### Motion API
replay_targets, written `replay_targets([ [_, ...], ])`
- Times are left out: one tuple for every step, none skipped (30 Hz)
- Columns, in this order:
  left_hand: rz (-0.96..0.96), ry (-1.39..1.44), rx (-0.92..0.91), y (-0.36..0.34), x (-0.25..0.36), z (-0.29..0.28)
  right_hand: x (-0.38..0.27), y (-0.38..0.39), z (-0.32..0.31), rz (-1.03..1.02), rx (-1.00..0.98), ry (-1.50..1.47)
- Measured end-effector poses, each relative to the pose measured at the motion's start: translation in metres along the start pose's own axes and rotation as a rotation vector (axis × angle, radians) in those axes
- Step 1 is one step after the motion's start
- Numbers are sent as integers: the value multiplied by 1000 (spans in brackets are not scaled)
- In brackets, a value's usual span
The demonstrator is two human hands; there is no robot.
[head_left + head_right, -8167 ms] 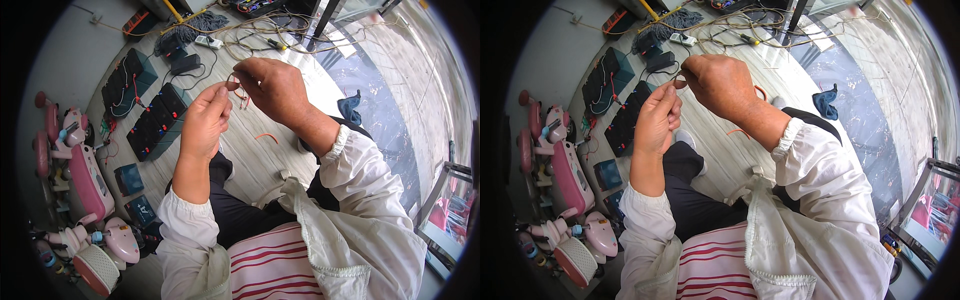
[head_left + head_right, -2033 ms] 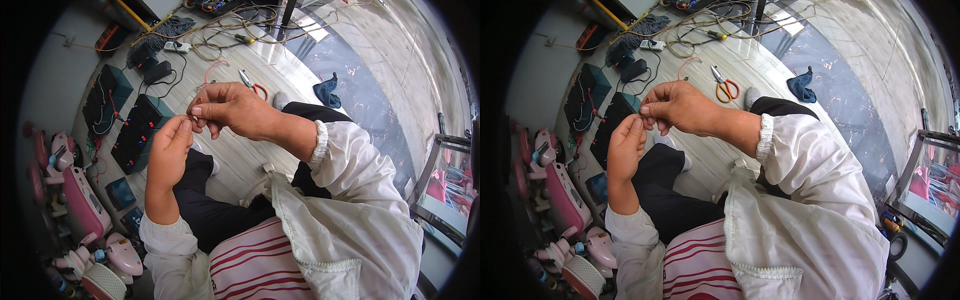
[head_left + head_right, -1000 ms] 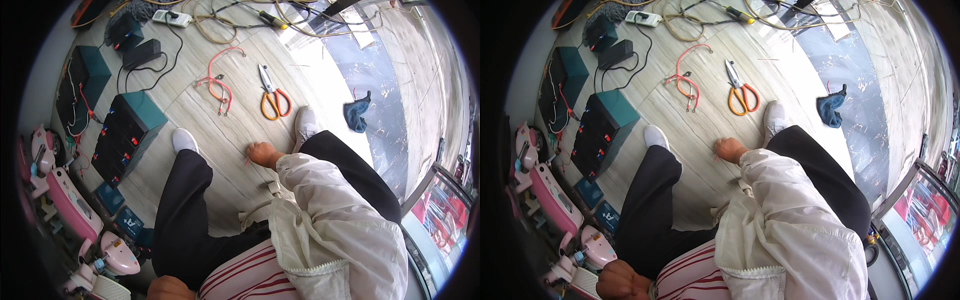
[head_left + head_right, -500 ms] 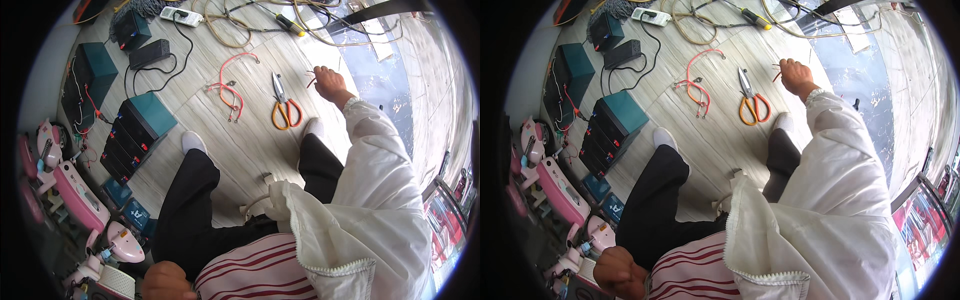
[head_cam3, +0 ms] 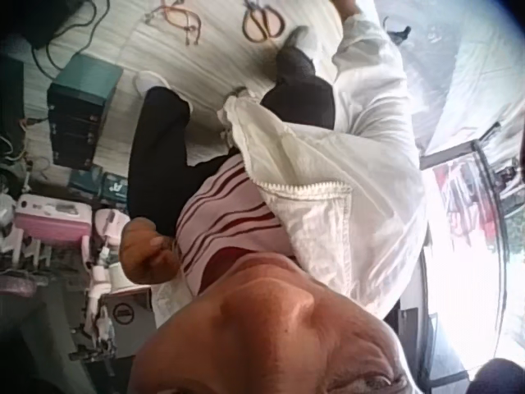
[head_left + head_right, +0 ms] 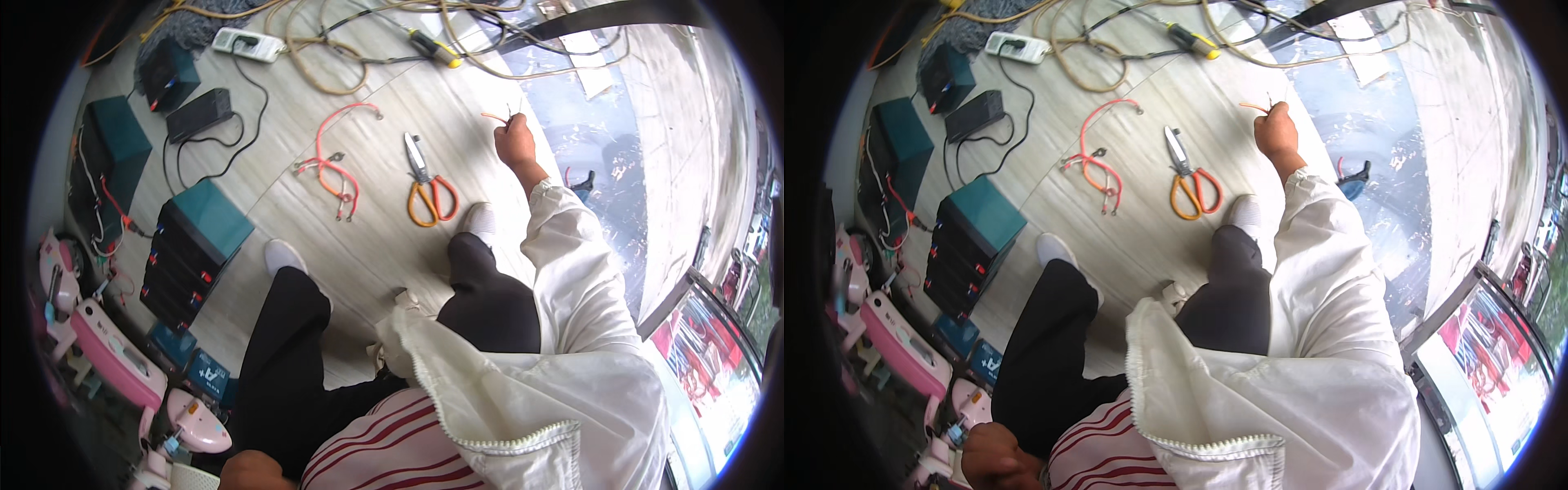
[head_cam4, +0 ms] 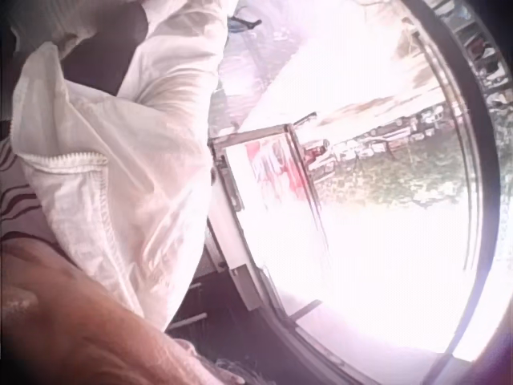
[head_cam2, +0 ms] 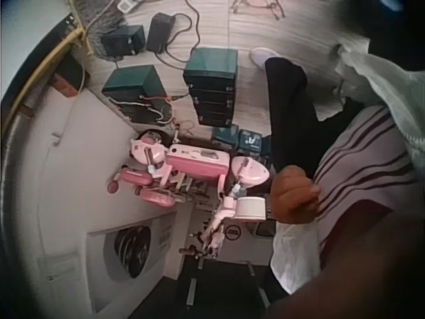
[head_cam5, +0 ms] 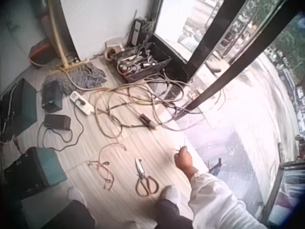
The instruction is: The person sits on the floor and repairs a red wire by stripping the insulation, twisting the exposed strands, and connecting it to a terminal. They use scissors to cut the wire and a screwdriver to tighten the connection.
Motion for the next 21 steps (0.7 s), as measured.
replay_targets([
  [4, 0, -15, 2, -3, -1, 14, -4, -12, 58, 11, -19],
  [17, -25, 8, 1, -4, 0, 23, -8, -23, 65, 74, -13],
  [23, -54, 25, -1, -4, 1, 39, -15, -27, 73, 120, -32],
  [27, -84, 43, -3, -4, 3, 53, -28, -30, 79, 165, -50],
  [17, -67, 17, -5, -6, 6, 58, -41, -28, 105, 131, -86],
  [1, -56, -9, -8, -8, 7, 54, -50, -26, 144, 115, -87],
  [-16, -44, -34, -11, -9, 9, 51, -56, -26, 155, 98, -63],
  [-24, -36, -57, -13, -11, 10, 48, -62, -23, 165, 85, -42],
  [-31, -20, -79, -14, -12, 12, 46, -70, -21, 165, 60, 10],
  [-37, -5, -101, -16, -12, 14, 42, -76, -18, 165, 35, 62],
  [-63, -8, -102, -18, -13, 17, 39, -79, -15, 162, 12, 118],
  [-88, -10, -103, -20, -12, 19, 36, -77, -10, 124, -1, 94],
  [-112, -12, -104, -22, -13, 21, 33, -72, -5, 86, -13, 71],
  [-109, -12, -107, -24, -12, 22, 26, -68, 0, 47, -24, 44],
  [-97, -7, -117, -26, -11, 22, 26, -59, 3, 73, -25, -104],
  [-85, -1, -128, -28, -10, 22, 27, -50, 8, 103, -43, -252],
  [-104, -10, -147, -27, -11, 24, 18, -35, 18, 139, -154, -423],
  [-121, -16, -168, -26, -11, 26, 8, -17, 25, 180, -263, -592],
  [-134, -21, -193, -26, -11, 27, -2, 2, 27, 171, -342, -581],
  [-136, -24, -207, -26, -10, 28, -13, 20, 31, 160, -422, -575],
  [-134, -27, -224, -27, -9, 30, -25, 34, 36, -49, -365, -499],
])
Point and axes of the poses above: each hand's wrist, its own y-axis away from the middle knuckle, its own z-axis out of the palm, x = y × z, the point moved 6 cm from there along -y, towards the middle knuckle, and after that the axes turned 1 degree about -x, right-handed, at the moved point
